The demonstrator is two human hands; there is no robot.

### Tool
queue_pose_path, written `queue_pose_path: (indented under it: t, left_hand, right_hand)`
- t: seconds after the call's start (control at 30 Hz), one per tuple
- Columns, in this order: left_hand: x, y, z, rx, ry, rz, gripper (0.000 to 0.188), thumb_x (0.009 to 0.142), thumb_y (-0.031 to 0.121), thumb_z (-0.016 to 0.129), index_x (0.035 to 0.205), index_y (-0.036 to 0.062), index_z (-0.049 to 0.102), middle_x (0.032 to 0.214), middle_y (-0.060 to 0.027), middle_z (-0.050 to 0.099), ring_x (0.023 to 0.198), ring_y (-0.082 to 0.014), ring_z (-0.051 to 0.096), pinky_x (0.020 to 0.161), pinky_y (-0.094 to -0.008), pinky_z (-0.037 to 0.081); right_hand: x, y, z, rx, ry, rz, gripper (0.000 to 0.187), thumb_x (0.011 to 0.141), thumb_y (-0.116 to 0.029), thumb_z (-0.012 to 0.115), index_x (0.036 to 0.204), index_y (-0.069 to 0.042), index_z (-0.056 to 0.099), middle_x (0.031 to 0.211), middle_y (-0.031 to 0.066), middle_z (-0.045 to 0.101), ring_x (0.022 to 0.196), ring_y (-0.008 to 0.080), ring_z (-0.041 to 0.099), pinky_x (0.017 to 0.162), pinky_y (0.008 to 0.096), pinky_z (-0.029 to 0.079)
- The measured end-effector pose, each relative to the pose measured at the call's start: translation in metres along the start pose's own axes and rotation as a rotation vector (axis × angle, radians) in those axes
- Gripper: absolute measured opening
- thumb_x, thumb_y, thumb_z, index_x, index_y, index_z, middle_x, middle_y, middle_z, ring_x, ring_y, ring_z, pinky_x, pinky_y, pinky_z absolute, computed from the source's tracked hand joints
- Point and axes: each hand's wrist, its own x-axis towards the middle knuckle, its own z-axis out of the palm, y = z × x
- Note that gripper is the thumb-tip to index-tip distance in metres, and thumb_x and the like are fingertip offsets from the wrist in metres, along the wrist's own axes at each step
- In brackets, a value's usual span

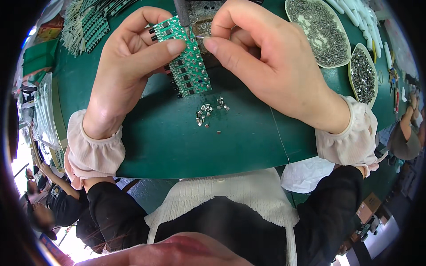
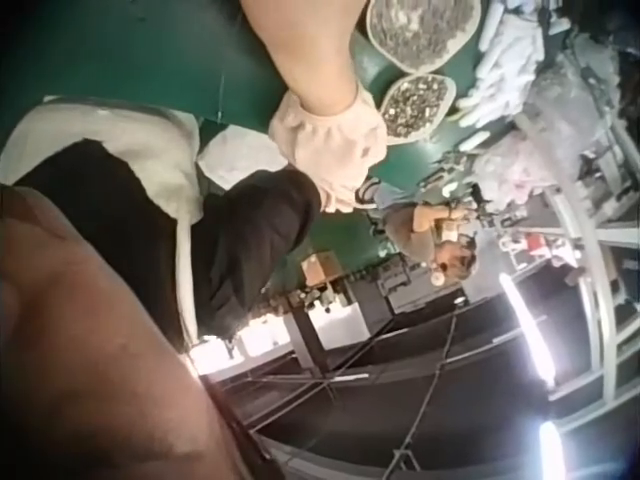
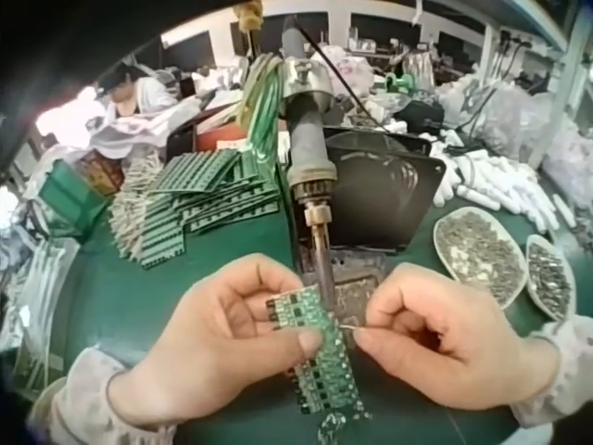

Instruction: The recorder is assembling small electronic components into pins on green circuit boards at a workstation.

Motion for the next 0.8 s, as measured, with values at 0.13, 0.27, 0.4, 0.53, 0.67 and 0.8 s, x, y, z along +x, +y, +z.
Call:
queue_pose_path:
  t: [0.13, 0.27, 0.4, 0.53, 0.67, 0.8]
  left_hand:
    - [0.002, 0.003, -0.006, -0.194, -0.056, -0.158, 0.028, 0.088, -0.009, 0.065, 0.111, -0.0006, 0.051, 0.1, -0.0079, 0.068, 0.085, -0.0069, 0.064, 0.073, -0.0193, 0.052]
    - [0.004, 0.002, -0.009, -0.255, -0.081, -0.091, 0.029, 0.088, -0.01, 0.064, 0.112, -0.0021, 0.051, 0.102, -0.0092, 0.067, 0.086, -0.0079, 0.065, 0.075, -0.0196, 0.053]
    - [0.0, 0.012, 0.001, -0.256, -0.032, -0.185, 0.029, 0.088, -0.01, 0.065, 0.113, -0.0023, 0.051, 0.103, -0.0093, 0.067, 0.087, -0.0082, 0.065, 0.076, -0.02, 0.053]
    - [0.001, 0.014, 0.001, -0.216, 0.034, -0.166, 0.03, 0.087, -0.009, 0.066, 0.112, -0.0022, 0.051, 0.102, -0.0084, 0.067, 0.086, -0.0076, 0.064, 0.075, -0.0199, 0.053]
    - [0.006, 0.009, -0.005, -0.144, 0.001, -0.077, 0.031, 0.086, -0.009, 0.067, 0.112, -0.0018, 0.051, 0.101, -0.0075, 0.066, 0.083, -0.0071, 0.064, 0.073, -0.0198, 0.053]
    - [0.004, 0.008, -0.006, -0.135, 0.018, -0.045, 0.032, 0.086, -0.009, 0.068, 0.112, -0.0018, 0.051, 0.101, -0.0077, 0.066, 0.084, -0.0075, 0.064, 0.073, -0.0199, 0.053]
  right_hand:
    - [-0.001, -0.001, 0.0, 0.0, -0.005, 0.013, 0.008, 0.098, -0.009, 0.058, 0.095, -0.005, 0.051, 0.065, -0.0073, 0.046, 0.053, -0.0015, 0.039, 0.048, 0.0168, 0.026]
    - [-0.001, -0.002, 0.0, 0.028, -0.009, 0.003, 0.009, 0.098, -0.009, 0.058, 0.095, -0.005, 0.051, 0.066, -0.0063, 0.047, 0.053, -0.0012, 0.04, 0.048, 0.0169, 0.027]
    - [0.001, -0.001, 0.001, 0.022, -0.007, 0.002, 0.009, 0.098, -0.009, 0.058, 0.095, -0.005, 0.05, 0.066, -0.0057, 0.048, 0.053, -0.0005, 0.041, 0.048, 0.0166, 0.029]
    - [0.003, 0.002, 0.002, 0.057, -0.006, 0.004, 0.009, 0.098, -0.009, 0.058, 0.094, -0.005, 0.05, 0.066, -0.0056, 0.049, 0.053, -0.0002, 0.042, 0.049, 0.0165, 0.03]
    - [0.006, 0.0, -0.003, 0.005, -0.046, 0.004, 0.011, 0.096, -0.007, 0.061, 0.092, -0.004, 0.051, 0.064, -0.0046, 0.049, 0.052, -0.0006, 0.042, 0.047, 0.0179, 0.028]
    - [0.015, -0.031, -0.007, 0.073, -0.077, 0.127, 0.015, 0.093, -0.004, 0.064, 0.084, -0.004, 0.052, 0.06, -0.006, 0.047, 0.05, -0.0016, 0.035, 0.045, 0.0199, 0.022]
